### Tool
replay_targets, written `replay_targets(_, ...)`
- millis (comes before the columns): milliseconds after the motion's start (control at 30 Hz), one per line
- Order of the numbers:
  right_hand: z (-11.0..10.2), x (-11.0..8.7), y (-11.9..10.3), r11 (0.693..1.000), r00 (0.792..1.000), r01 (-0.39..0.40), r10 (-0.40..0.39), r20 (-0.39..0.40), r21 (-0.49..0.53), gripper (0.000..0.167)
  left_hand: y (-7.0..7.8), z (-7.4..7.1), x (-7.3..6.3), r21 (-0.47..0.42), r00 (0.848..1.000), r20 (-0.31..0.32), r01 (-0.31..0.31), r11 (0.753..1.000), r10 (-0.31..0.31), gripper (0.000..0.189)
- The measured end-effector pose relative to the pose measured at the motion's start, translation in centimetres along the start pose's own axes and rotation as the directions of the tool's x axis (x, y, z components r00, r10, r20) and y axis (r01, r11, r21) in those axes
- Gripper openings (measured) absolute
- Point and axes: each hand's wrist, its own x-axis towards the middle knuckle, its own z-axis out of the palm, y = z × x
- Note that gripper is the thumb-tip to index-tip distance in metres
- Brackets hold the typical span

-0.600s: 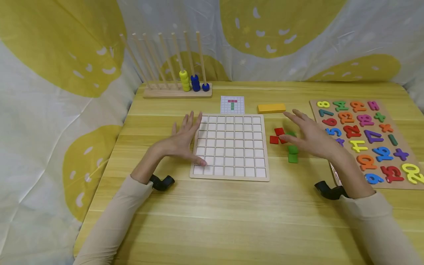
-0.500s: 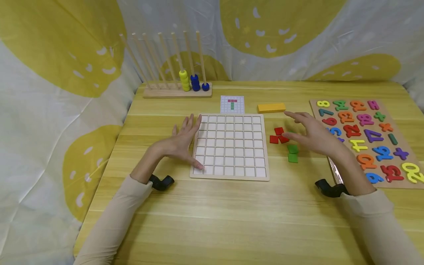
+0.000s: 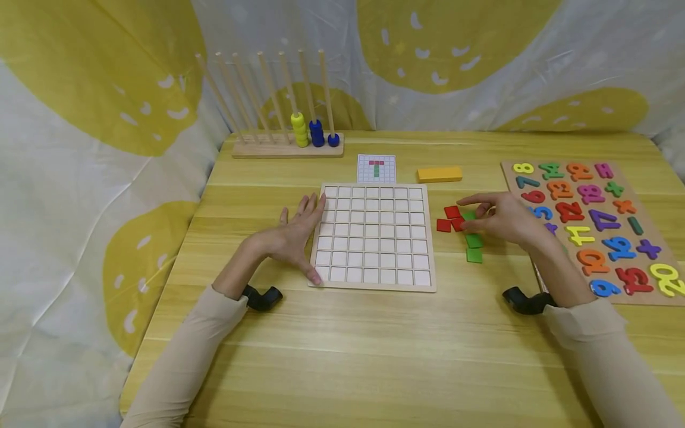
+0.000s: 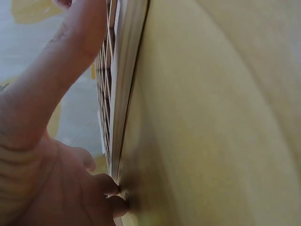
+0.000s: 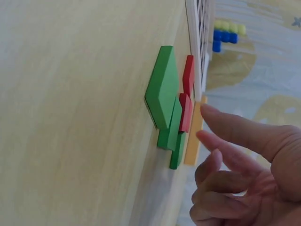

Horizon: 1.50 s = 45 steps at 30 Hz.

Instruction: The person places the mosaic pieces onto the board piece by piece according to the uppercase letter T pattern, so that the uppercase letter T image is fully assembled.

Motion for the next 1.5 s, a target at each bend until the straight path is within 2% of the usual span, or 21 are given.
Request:
replay_targets(133, 0.19, 0.29, 0.04, 0.999, 0.998, -0.05, 0.049, 0.031, 0.015, 0.055, 0.11, 0.19, 0.02, 0.016, 1.0, -0.002, -0.002, 1.0, 0.002, 0.168)
replay_targets(367, 0.27, 0.51, 0.23, 0.994, 0.995, -0.103, 0.103, -0.008, 0.024, 0.051, 0.12, 0.32, 0.01, 0.017, 1.0, -0.007, -0.009, 1.0, 0.009, 0.166)
replay_targets(600, 0.53, 0.75, 0.4, 0.989, 0.99, -0.142, 0.142, 0.003, 0.05, 0.045, 0.07, 0.37, -0.08, 0.017, 1.0, -0.002, -0.007, 1.0, 0.007, 0.165)
replay_targets(1167, 0.64, 0.65, 0.34, 0.993, 0.992, -0.114, 0.112, 0.061, 0.021, 0.037, 0.35, 0.38, -0.15, 0.055, 1.0, 0.005, 0.006, 0.998, -0.006, 0.165)
replay_targets(1500, 0.58, 0.33, 0.13, 0.998, 0.995, -0.058, 0.059, 0.076, -0.004, 0.03, 0.43, 0.3, -0.26, 0.053, 1.0, 0.007, 0.008, 0.999, -0.009, 0.164)
